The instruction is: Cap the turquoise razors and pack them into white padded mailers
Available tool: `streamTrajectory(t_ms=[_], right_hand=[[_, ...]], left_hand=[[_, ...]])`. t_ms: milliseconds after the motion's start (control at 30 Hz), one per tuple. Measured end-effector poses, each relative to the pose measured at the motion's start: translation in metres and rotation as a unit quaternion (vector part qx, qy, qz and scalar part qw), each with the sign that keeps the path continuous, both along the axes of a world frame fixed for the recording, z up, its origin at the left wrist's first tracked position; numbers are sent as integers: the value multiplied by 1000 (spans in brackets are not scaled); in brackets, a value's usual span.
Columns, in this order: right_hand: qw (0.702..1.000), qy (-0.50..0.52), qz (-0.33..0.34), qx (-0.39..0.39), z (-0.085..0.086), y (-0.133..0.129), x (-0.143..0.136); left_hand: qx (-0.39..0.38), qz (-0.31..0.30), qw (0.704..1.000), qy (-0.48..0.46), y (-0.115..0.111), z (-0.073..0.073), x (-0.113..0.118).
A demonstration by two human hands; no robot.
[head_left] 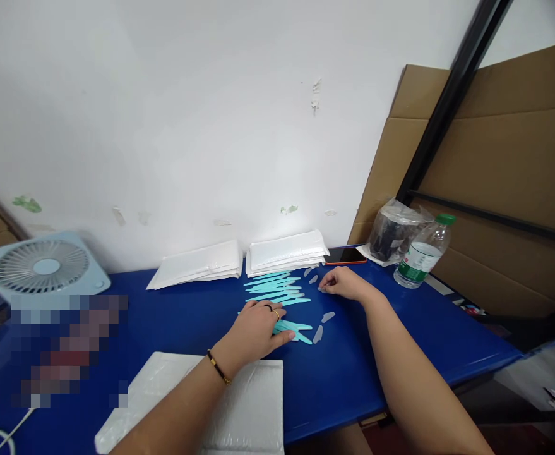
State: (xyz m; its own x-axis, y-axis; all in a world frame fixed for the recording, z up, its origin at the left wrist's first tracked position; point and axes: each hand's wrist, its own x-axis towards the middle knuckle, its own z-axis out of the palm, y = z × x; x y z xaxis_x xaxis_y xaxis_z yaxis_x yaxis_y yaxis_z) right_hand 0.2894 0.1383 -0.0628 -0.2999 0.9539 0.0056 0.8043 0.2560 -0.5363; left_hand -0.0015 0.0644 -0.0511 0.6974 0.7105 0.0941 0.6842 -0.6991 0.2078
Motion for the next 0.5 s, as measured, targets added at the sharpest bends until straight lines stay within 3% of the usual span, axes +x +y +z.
streamTrajectory(t_ms=[167, 267, 500], right_hand=[[999, -1, -34, -15, 1, 1, 5], [999, 12, 15, -50, 1, -1, 0], [995, 27, 87, -34, 1, -6, -26]], left_hand=[[-6, 2, 1000, 0, 0, 0, -1], [-10, 3, 1000, -1, 1, 0, 0], [-23, -4, 1000, -6, 2, 1, -1]])
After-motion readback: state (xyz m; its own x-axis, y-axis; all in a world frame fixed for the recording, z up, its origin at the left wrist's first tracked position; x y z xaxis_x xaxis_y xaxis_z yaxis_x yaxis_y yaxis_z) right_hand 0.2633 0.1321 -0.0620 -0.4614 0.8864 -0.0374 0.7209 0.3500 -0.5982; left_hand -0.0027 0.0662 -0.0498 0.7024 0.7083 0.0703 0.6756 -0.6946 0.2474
